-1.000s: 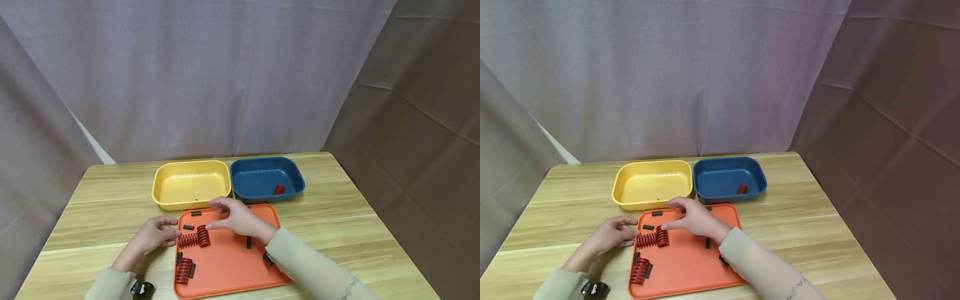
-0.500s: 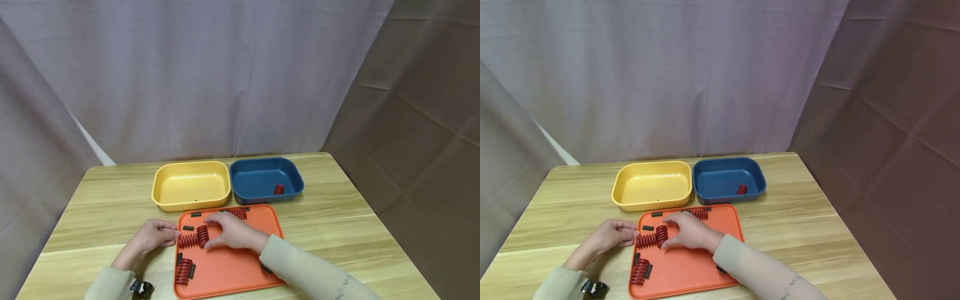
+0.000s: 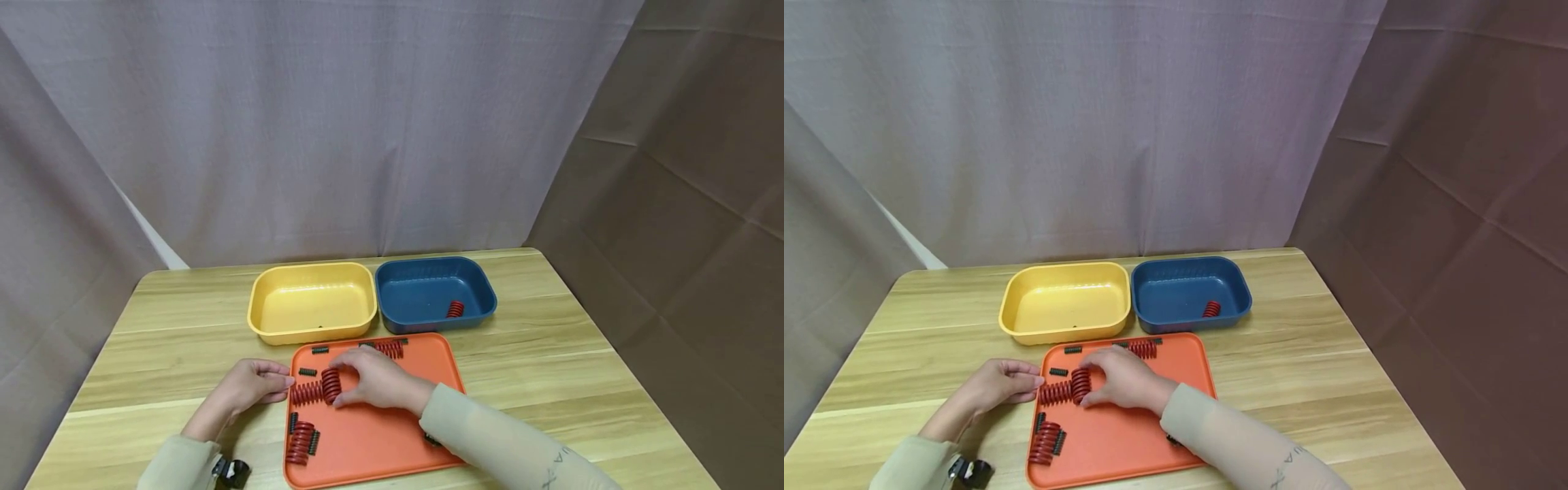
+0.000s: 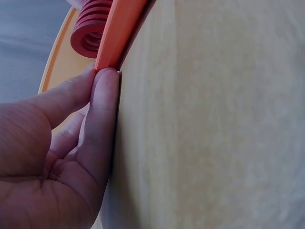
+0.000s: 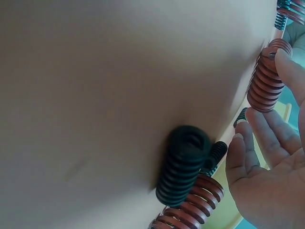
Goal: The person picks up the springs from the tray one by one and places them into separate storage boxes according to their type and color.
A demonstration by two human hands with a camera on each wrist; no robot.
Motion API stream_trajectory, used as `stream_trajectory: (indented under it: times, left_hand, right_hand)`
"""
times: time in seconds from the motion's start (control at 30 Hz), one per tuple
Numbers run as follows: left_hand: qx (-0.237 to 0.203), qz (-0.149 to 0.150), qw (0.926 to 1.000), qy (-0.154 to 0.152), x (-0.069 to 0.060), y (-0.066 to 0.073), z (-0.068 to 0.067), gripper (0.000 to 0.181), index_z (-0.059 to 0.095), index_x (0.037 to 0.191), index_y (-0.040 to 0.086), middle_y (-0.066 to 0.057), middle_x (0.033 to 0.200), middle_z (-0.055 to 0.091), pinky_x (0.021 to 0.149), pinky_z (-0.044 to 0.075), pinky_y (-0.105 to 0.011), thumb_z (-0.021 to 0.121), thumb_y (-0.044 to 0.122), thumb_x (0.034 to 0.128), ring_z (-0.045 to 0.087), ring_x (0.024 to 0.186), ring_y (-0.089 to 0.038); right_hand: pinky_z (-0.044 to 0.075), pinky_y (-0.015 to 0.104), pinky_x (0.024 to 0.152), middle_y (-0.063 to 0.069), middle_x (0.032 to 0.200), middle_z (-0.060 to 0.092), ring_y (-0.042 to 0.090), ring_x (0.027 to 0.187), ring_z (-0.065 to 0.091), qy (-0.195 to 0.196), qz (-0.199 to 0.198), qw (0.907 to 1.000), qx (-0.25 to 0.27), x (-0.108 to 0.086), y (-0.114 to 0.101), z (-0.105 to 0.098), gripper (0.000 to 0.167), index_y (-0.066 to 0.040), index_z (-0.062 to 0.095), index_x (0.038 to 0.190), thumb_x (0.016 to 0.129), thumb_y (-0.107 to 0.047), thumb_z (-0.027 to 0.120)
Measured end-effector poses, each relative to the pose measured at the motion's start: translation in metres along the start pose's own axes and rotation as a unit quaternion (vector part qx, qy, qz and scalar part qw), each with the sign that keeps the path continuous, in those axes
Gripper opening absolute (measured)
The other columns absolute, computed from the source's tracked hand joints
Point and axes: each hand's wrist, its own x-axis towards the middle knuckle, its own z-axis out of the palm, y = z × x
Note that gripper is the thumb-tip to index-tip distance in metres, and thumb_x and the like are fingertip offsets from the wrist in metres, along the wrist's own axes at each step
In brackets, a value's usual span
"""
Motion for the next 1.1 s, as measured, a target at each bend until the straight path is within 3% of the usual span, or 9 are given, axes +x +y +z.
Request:
stream_trajectory:
  times: [0.4, 0.53, 0.8, 1.1]
  left_hand:
    - [0.003, 0.003, 1.0000, 0.008, 0.000, -0.001, 0.000, 0.030, 0.060, 0.109, -0.014, -0.017, 0.092, 0.070, 0.076, 0.057, -0.036, 0.070, 0.000, 0.0841, 0.069, 0.080, -0.026]
    - [0.004, 0.020, 0.9997, 0.012, -0.002, -0.001, 0.003, 0.033, 0.058, 0.111, -0.016, -0.017, 0.092, 0.069, 0.075, 0.057, -0.036, 0.070, -0.003, 0.0833, 0.069, 0.081, -0.026]
    - [0.050, 0.066, 0.9928, 0.086, -0.010, 0.001, 0.016, 0.052, 0.058, 0.120, -0.011, -0.018, 0.103, 0.065, 0.074, 0.057, -0.030, 0.078, -0.008, 0.0721, 0.065, 0.088, -0.025]
    - [0.083, 0.074, 0.9882, 0.105, -0.009, 0.000, 0.018, 0.047, 0.061, 0.120, -0.009, -0.013, 0.100, 0.068, 0.075, 0.055, -0.027, 0.078, -0.001, 0.0763, 0.066, 0.089, -0.023]
  right_hand:
    - [0.045, 0.028, 0.091, -0.017, 0.109, 0.058, 0.009, 0.107, 0.050, 0.014, 0.003, 0.9998, 0.013, -0.005, 0.003, -0.004, 0.049, -0.025, 0.063, 0.118, 0.077, -0.046, 0.079]
    - [0.046, 0.030, 0.089, -0.013, 0.108, 0.058, 0.011, 0.104, 0.052, 0.030, 0.009, 0.9990, 0.032, -0.014, 0.008, -0.014, 0.049, -0.026, 0.062, 0.118, 0.077, -0.046, 0.079]
    - [0.048, 0.032, 0.084, -0.011, 0.105, 0.060, 0.017, 0.100, 0.053, 0.090, 0.015, 0.9940, 0.061, -0.034, 0.029, -0.037, 0.048, -0.022, 0.063, 0.116, 0.076, -0.041, 0.081]
    - [0.048, 0.049, 0.088, -0.010, 0.105, 0.061, 0.027, 0.104, 0.057, 0.182, 0.011, 0.9772, 0.110, -0.054, 0.053, -0.064, 0.047, -0.023, 0.065, 0.114, 0.073, -0.038, 0.084]
